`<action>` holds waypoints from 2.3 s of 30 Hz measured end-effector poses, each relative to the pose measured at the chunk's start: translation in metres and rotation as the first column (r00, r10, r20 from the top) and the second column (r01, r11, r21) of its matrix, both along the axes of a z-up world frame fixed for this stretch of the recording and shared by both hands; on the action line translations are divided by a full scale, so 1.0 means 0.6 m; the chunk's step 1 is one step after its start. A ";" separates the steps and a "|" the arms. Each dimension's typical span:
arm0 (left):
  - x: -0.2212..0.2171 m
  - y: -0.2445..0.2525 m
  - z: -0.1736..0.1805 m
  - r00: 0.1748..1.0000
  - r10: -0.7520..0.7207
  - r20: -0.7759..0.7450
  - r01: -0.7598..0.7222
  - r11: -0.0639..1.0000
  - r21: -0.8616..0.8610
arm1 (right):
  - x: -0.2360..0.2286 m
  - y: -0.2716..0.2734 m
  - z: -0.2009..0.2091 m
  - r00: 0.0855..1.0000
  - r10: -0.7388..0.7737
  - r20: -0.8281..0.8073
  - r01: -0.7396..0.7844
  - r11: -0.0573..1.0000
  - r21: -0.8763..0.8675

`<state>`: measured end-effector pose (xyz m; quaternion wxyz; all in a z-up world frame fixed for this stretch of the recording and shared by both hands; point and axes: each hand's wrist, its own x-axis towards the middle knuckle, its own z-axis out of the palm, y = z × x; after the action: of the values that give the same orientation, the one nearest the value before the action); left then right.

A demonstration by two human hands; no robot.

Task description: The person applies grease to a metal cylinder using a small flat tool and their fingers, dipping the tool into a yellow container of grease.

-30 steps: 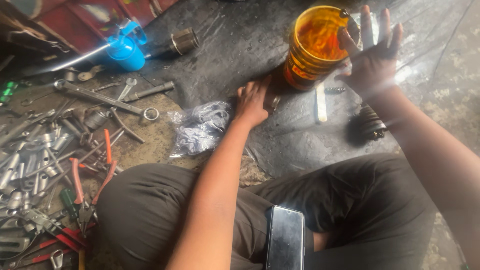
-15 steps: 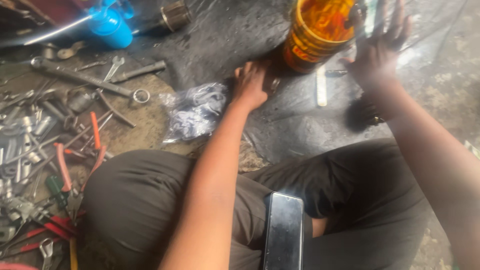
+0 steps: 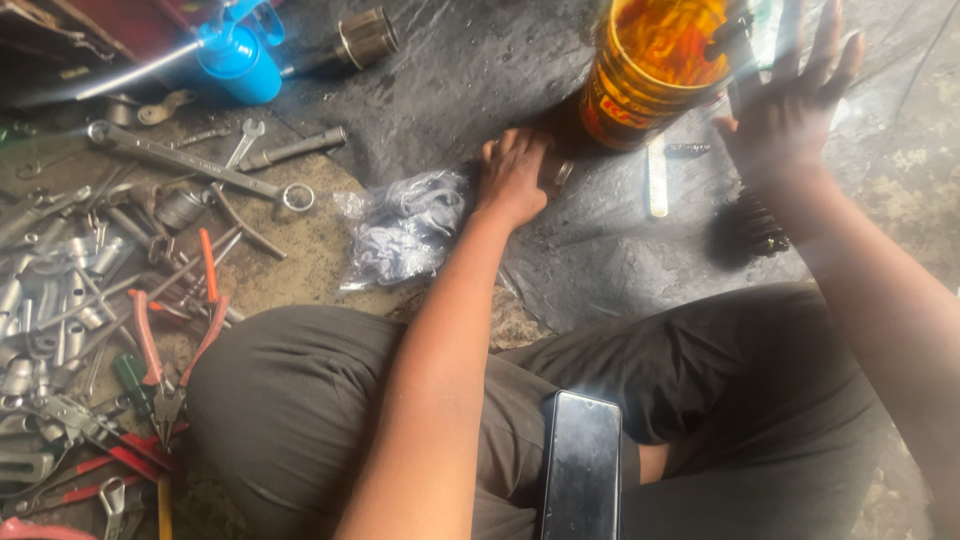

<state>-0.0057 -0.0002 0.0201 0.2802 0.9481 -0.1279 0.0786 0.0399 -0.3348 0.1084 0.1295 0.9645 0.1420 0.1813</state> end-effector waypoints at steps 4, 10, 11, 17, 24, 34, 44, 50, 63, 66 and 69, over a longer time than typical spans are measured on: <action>-0.001 -0.001 0.001 1.000 0.004 -0.007 -0.004 1.000 -0.023 | -0.014 -0.009 0.002 0.999 0.015 -0.047 -0.011 0.995 0.096; -0.002 0.000 -0.002 1.000 0.001 0.009 -0.001 1.000 -0.016 | -0.028 -0.026 0.013 0.997 -0.034 0.075 0.057 0.938 -0.342; -0.001 0.000 -0.003 1.000 0.001 0.012 0.000 1.000 -0.012 | -0.032 -0.030 0.017 0.996 -0.036 0.078 0.063 0.919 -0.389; -0.002 -0.001 -0.003 1.000 0.010 -0.002 -0.010 1.000 -0.017 | -0.063 -0.045 0.054 0.999 -0.019 0.027 0.025 0.968 -0.251; -0.002 -0.003 -0.001 1.000 0.024 -0.002 -0.024 0.999 -0.028 | -0.063 0.019 0.079 1.000 -0.019 0.017 0.009 0.899 0.438; -0.002 -0.001 -0.001 1.000 0.019 0.011 -0.018 0.998 -0.054 | -0.054 0.035 0.057 0.995 0.093 0.031 -0.097 0.892 0.442; -0.003 -0.003 0.008 0.999 0.031 -0.015 -0.032 0.998 -0.049 | -0.070 0.149 0.136 0.868 0.155 -0.472 0.387 0.382 0.839; -0.003 -0.002 0.004 0.999 0.023 -0.023 -0.023 0.999 -0.029 | -0.088 0.164 0.122 0.904 0.160 -0.397 0.272 0.501 0.822; -0.009 -0.001 0.012 1.000 0.027 -0.002 -0.027 0.998 -0.057 | -0.048 0.078 0.022 0.931 0.209 -0.298 0.313 -0.044 0.949; -0.008 -0.002 0.009 0.999 0.031 -0.018 -0.031 0.998 -0.047 | -0.069 0.095 0.049 0.933 0.121 -0.339 0.340 -0.608 0.718; -0.007 -0.003 0.005 1.000 0.022 0.013 -0.022 0.998 -0.057 | -0.071 0.092 0.068 0.966 -0.098 -0.240 0.193 -0.345 0.919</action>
<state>-0.0097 -0.0019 0.0232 0.3055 0.9405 -0.1172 0.0919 -0.0024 -0.2796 0.1494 -0.6885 0.6794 -0.1847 0.1740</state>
